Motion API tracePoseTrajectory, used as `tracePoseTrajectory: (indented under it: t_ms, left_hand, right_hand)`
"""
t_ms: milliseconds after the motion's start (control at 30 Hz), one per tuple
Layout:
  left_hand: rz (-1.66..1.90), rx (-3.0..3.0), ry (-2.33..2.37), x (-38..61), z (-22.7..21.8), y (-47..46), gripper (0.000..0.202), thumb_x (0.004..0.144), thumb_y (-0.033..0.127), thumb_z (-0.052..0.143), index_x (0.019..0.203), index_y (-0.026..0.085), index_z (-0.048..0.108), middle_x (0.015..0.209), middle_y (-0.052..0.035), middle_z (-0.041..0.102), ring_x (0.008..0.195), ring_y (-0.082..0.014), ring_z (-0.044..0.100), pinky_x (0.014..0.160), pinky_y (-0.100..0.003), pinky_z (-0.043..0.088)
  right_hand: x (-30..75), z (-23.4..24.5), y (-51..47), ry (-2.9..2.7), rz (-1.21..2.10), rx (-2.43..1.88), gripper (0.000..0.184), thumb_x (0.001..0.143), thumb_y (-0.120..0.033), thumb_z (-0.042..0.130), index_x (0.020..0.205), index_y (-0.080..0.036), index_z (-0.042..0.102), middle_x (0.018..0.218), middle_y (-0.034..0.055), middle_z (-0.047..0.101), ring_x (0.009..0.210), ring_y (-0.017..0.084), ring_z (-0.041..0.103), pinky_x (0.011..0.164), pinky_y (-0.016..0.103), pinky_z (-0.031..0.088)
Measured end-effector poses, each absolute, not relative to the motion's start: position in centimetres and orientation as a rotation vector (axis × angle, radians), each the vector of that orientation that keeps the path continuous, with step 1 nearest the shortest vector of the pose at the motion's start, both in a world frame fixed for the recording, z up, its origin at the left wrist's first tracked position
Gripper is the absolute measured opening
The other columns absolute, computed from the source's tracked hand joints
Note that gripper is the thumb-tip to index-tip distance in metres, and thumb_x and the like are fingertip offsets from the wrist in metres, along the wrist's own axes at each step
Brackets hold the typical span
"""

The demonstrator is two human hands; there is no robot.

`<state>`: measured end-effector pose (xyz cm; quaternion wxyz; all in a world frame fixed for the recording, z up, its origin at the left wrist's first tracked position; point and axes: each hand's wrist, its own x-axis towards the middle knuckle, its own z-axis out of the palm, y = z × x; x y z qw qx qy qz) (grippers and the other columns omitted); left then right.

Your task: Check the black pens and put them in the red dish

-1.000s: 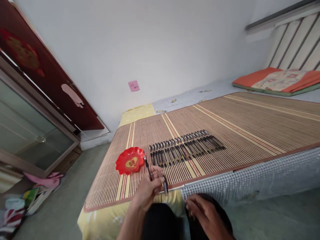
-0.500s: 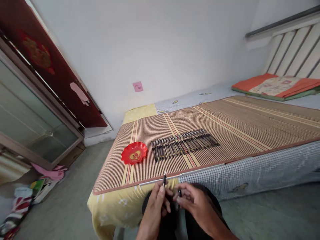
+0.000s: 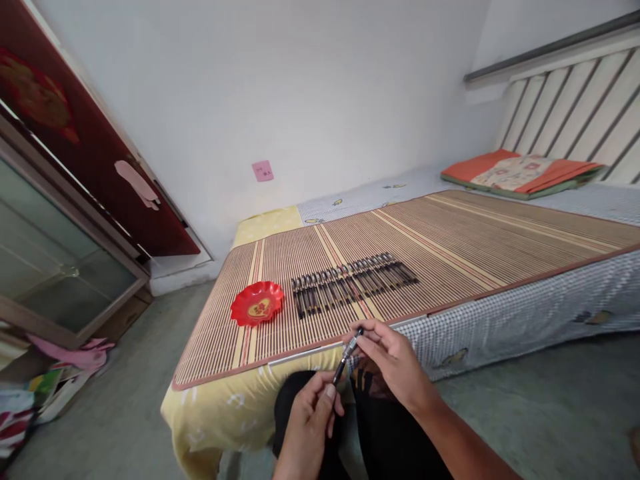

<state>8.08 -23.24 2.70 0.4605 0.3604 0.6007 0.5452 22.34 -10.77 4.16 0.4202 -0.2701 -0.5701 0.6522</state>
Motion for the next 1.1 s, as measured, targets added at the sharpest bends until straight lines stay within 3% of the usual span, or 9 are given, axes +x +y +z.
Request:
tracePoseTrajectory:
  t_ms: [300,467,733,900,1100]
  left_hand:
    - [1.35,0.906,1.366,8.2,2.8,-23.5,0.039,0.089,0.053,0.07,0.103,0.018,0.059,0.07,0.0025,0.061,0.05,-0.0069,0.04,0.049,-0.021,0.025]
    - [1.383,0.812,1.282,8.6,1.6,-23.6,0.04,0.089,0.052,0.071,0.103,0.02,0.053,0.069,0.0035,0.064,0.043,-0.0044,0.036,0.044,-0.02,0.018]
    - [1.373,0.577,1.053,8.8,2.0,-23.4,0.04,0.085,0.048,0.078,0.099,0.018,0.056,0.066,0.0041,0.061,0.041,-0.0017,0.03,0.044,-0.021,0.015]
    - [1.35,0.388,0.842,8.7,1.9,-23.3,0.039,0.079,0.04,0.085,0.097,0.016,0.061,0.061,0.0062,0.055,0.041,-0.0014,0.029,0.043,-0.019,0.016]
    - [1.378,0.321,0.738,8.9,1.6,-23.4,0.034,0.079,0.033,0.087,0.097,0.014,0.065,0.062,0.0056,0.055,0.043,-0.001,0.027,0.043,-0.017,0.018]
  right_hand:
    - [22.0,3.0,-11.6,-1.638,1.693,-0.634,0.024,0.095,-0.04,0.063,0.107,-0.019,0.066,0.095,0.0062,0.074,0.089,0.021,0.07,0.081,0.033,0.057]
    - [21.5,1.4,-11.5,-1.627,1.667,-0.663,0.024,0.093,-0.043,0.065,0.102,-0.02,0.065,0.085,0.0021,0.068,0.073,0.017,0.066,0.071,0.03,0.056]
    - [21.1,0.7,-11.5,-1.444,1.917,-0.6,0.035,0.094,-0.054,0.064,0.102,-0.02,0.069,0.085,0.0027,0.072,0.074,0.016,0.065,0.071,0.029,0.051]
    - [21.1,0.0,-11.5,-1.345,2.071,-0.487,0.033,0.094,-0.048,0.068,0.112,-0.021,0.069,0.098,0.0041,0.073,0.076,0.015,0.065,0.074,0.029,0.049]
    - [20.9,-0.4,-11.8,-1.32,2.068,-0.443,0.031,0.091,-0.046,0.073,0.106,-0.019,0.067,0.091,0.0027,0.072,0.072,0.013,0.062,0.073,0.029,0.048]
